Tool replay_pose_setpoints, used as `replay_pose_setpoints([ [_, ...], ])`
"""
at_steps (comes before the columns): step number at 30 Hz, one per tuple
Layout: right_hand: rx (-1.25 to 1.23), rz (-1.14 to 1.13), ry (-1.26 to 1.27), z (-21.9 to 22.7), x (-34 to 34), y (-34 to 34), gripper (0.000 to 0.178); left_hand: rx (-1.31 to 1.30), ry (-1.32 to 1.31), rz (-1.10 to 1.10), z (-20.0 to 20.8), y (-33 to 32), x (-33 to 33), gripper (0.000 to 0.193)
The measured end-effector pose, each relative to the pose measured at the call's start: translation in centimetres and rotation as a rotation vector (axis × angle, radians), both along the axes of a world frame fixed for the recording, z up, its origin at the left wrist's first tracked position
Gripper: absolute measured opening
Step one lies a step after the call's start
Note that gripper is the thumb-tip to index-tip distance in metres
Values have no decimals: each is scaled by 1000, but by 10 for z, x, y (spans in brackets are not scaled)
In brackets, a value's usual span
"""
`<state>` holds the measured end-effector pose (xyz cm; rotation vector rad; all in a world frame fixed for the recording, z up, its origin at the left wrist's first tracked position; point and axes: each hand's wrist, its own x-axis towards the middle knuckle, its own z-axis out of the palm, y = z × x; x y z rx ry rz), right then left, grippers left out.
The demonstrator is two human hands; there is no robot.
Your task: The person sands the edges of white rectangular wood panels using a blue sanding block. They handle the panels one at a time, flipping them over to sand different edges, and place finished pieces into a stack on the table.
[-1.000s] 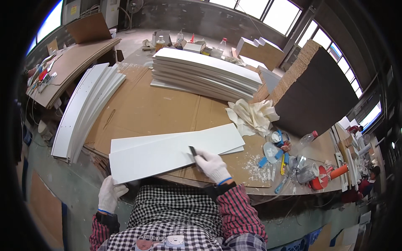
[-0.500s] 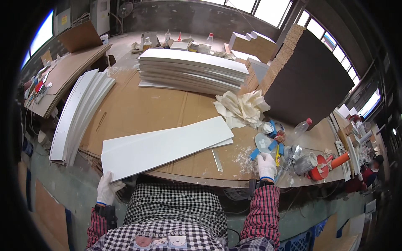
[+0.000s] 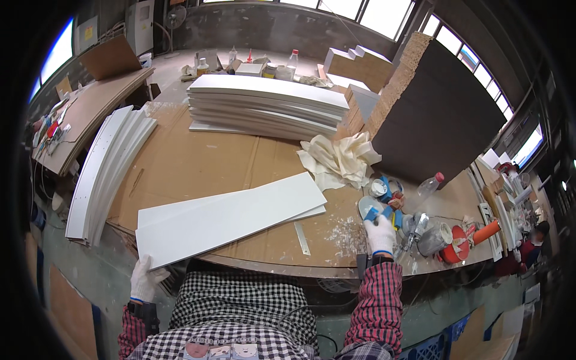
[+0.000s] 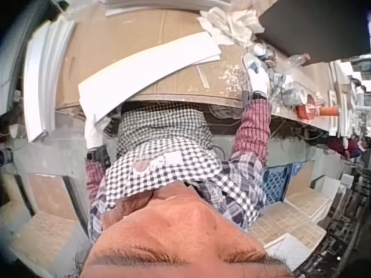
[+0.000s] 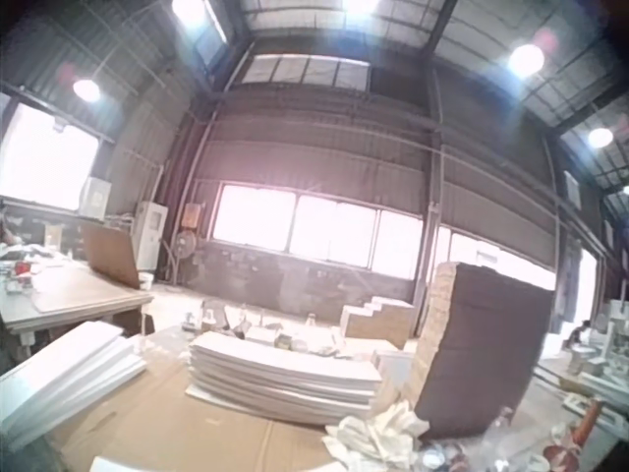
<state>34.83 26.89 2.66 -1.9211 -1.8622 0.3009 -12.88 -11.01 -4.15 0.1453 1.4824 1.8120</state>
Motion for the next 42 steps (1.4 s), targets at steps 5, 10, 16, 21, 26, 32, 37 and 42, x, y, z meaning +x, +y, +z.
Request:
replay_pose_setpoints([
  [5, 45, -91, -30, 13, 9, 48, 40, -20, 0, 24, -4, 2, -2, 50],
  [10, -57, -139, -206, -5, 1, 75, 39, -17, 11, 51, 1, 5, -2, 48],
  [16, -46, -17, -323, -9, -18, 81, 32, 48, -2, 67, 18, -7, 9, 32],
  [21, -132, 359, 321, 26, -101, 32, 15, 11, -20, 19, 2, 0, 2, 42],
  [26, -214, 905, 210, 70, -293, -112, 14, 22, -77, 41, -10, 4, 2, 41],
  [32, -30, 1338, 130, 28, -435, -187, 17, 6, -30, -19, -5, 5, 0, 43],
  [37, 94, 1386, -142, 10, -486, -211, 28, -2, -3, -53, -9, 7, -3, 46],
  [42, 100, 1433, -179, 8, -498, -213, 31, -93, 90, -91, -15, 8, -4, 48],
])
